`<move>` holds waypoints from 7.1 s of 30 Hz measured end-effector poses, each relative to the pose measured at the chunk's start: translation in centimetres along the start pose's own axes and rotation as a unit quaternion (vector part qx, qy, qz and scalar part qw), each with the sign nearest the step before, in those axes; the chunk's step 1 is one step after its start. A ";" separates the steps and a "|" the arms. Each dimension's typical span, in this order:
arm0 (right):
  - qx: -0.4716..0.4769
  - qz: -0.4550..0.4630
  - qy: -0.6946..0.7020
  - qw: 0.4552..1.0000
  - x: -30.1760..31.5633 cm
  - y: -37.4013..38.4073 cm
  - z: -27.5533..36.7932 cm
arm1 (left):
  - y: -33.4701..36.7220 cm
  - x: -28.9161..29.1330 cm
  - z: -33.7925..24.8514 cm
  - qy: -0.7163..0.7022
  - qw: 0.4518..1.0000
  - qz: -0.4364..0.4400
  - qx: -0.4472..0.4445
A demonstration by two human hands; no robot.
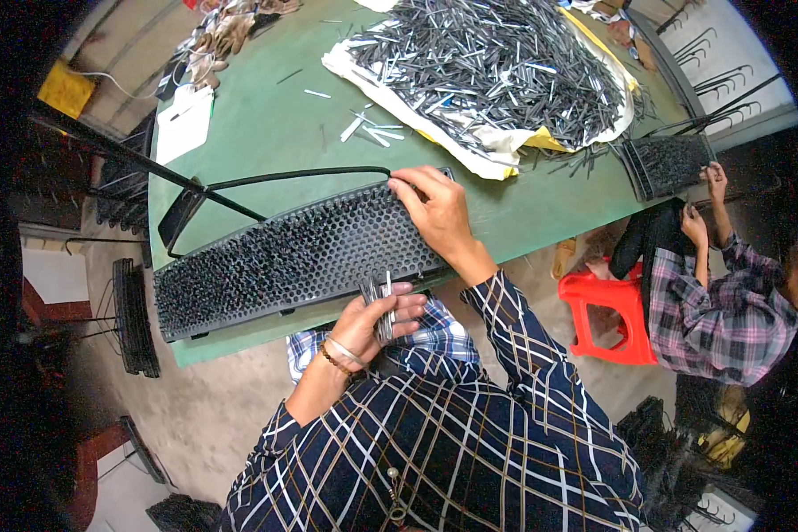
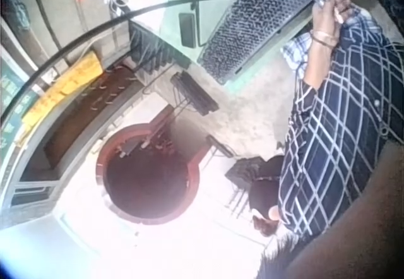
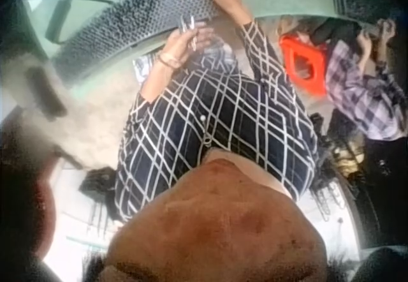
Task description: Picking up small metal pins from a large pile and inserting them individually into holes in a black honeycomb mesh panel.
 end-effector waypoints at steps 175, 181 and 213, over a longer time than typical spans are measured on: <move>0.100 0.027 -0.122 0.987 2.3 -0.8 -2.8 | 0.7 -1.0 0.5 0.050 0.998 -0.038 0.003; 0.092 0.022 -0.159 0.983 2.4 -0.9 -2.8 | 0.7 -0.9 0.6 0.051 0.998 -0.039 0.003; -0.285 0.267 0.306 0.868 1.6 -6.8 0.3 | 0.8 -1.7 0.1 0.056 0.993 -0.016 -0.107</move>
Point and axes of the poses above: each hand's wrist, its own y-axis towards the middle knuckle, its own x-axis out of the back of the hand, z = x × y, the point moved 4 cm from there along y, towards the middle knuckle, and after that the axes turned 13 degrees about -y, right-handed, at the moved point
